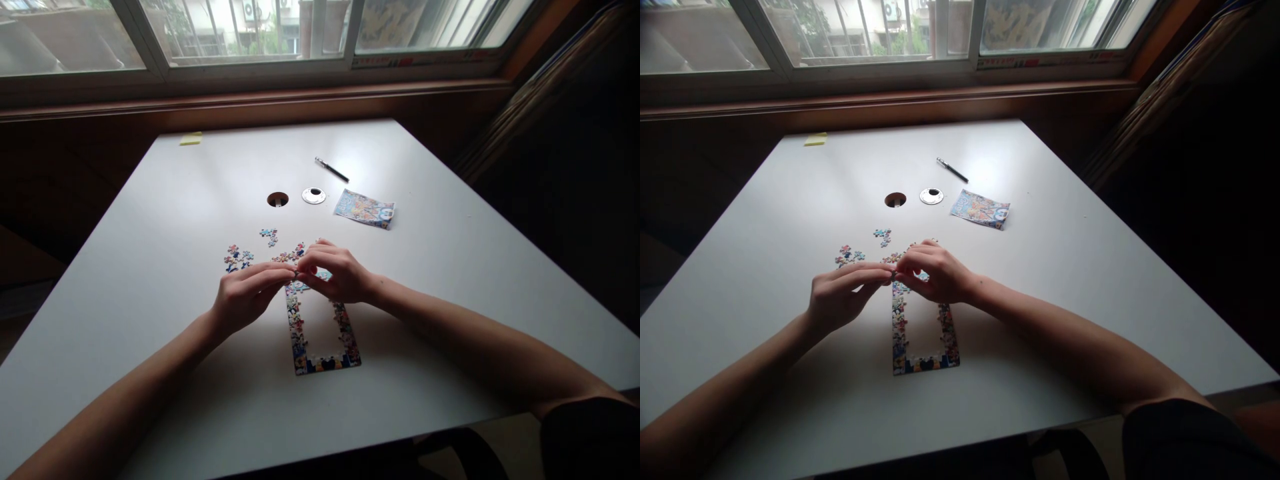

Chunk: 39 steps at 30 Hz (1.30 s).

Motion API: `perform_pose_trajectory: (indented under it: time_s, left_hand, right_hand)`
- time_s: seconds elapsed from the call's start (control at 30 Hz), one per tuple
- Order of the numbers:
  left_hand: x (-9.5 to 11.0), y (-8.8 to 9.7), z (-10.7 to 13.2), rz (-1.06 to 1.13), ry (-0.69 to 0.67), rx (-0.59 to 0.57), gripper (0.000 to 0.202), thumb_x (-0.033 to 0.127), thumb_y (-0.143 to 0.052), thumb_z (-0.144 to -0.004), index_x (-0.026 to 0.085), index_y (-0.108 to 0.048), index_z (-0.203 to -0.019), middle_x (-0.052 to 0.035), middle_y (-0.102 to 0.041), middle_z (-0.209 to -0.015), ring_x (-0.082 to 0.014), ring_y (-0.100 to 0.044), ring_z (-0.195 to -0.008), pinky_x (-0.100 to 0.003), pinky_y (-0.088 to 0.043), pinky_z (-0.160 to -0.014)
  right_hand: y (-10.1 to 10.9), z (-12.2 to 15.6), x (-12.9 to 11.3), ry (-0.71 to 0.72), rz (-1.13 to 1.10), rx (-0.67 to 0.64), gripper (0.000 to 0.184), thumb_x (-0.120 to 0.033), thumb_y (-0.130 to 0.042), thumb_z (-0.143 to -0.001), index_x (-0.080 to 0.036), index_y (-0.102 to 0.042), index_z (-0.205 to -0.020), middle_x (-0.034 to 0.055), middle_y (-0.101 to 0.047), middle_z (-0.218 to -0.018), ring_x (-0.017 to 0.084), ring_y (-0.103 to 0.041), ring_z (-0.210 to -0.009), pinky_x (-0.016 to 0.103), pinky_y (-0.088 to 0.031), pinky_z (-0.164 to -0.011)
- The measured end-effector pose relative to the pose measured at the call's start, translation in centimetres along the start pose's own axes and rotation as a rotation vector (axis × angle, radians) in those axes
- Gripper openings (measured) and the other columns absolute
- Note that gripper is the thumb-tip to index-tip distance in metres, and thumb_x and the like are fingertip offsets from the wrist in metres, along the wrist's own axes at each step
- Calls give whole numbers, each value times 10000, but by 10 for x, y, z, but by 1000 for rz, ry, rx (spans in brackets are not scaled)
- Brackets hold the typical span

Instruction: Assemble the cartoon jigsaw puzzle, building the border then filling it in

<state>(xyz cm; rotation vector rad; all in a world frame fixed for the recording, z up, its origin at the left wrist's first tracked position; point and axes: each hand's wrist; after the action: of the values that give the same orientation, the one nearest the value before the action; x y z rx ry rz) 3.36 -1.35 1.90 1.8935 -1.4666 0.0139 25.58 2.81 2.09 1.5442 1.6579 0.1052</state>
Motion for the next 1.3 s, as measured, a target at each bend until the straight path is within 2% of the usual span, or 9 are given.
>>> perform_pose_trajectory:
  time_s: [0.17, 0.23, 0.37, 0.53, 0.63, 0.87, 1.0, 1.13, 1.3]
  left_hand:
    - [-20, 6, 7, -58, 126, 154, 229, 42, -639, -877, 199, -685, -1037, -41, -765, -996, -169, -731, -925, -329, -610, -825]
    - [-31, 10, 9, -124, 223, 219, 166, 66, -635, -878, 189, -683, -978, -36, -745, -921, -164, -708, -859, -327, -585, -784]
    - [-43, 14, 8, -214, 337, 235, 96, 113, -644, -866, 182, -683, -922, -31, -711, -857, -167, -655, -812, -323, -543, -744]
    - [-42, 15, 6, -277, 293, 119, 109, 108, -629, -842, 194, -693, -860, -24, -713, -845, -185, -623, -846, -352, -520, -798]
    - [-41, 16, 5, -288, 221, -15, 124, 108, -630, -817, 206, -705, -833, -26, -716, -852, -201, -603, -867, -378, -498, -829]
    - [-40, 24, 1, -307, 123, -477, 144, 229, -642, -845, 257, -715, -966, -27, -718, -958, -235, -577, -979, -403, -412, -863]
    - [-37, 26, -2, -319, 173, -554, 136, 261, -608, -881, 253, -695, -985, -40, -705, -1022, -247, -562, -1025, -407, -391, -876]
    - [-36, 25, -3, -326, 212, -603, 113, 260, -588, -884, 225, -661, -964, -65, -683, -1093, -267, -550, -1065, -434, -398, -909]
    - [-33, 22, -4, -237, 206, -545, 61, 189, -582, -884, 208, -618, -930, -54, -702, -962, -225, -618, -944, -409, -458, -856]
  right_hand:
    - [22, -7, 11, -282, -71, 155, 116, -276, -608, -925, -181, -625, -860, -5, -618, -719, 113, -511, -652, 274, -431, -639]
    - [32, -9, 23, -462, -22, 122, 152, -297, -597, -918, -176, -626, -831, -13, -577, -681, 109, -462, -621, 274, -387, -596]
    - [49, -8, 43, -707, 152, -107, 148, -285, -609, -878, -166, -641, -795, -1, -573, -685, 113, -463, -619, 287, -357, -597]
    - [63, -8, 47, -846, 215, -476, 141, -298, -613, -850, -180, -656, -787, 30, -656, -758, 138, -546, -672, 289, -376, -622]
    - [65, -9, 44, -881, 263, -579, 154, -329, -631, -836, -187, -675, -798, 37, -684, -765, 146, -570, -665, 290, -382, -614]
    - [64, -11, 40, -917, 335, -568, 166, -344, -667, -801, -192, -641, -740, 30, -685, -747, 139, -558, -635, 289, -376, -582]
    - [63, -11, 39, -894, 335, -556, 155, -330, -670, -798, -192, -632, -736, 32, -678, -752, 139, -552, -646, 289, -369, -580]
    - [59, -12, 33, -774, 317, -445, 158, -330, -626, -853, -184, -634, -791, 41, -663, -781, 133, -537, -663, 287, -363, -599]
    - [54, -19, 10, -584, 161, -425, 183, -357, -607, -899, -184, -664, -878, 9, -617, -725, 116, -492, -629, 269, -339, -585]
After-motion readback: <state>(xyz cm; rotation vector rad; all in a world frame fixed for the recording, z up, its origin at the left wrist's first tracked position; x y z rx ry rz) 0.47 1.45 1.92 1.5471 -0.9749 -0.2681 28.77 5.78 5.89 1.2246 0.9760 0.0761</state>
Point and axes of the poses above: each hand's wrist, its own z-axis away from the middle knuckle, its own y-axis out of the back of the hand, x = y × z
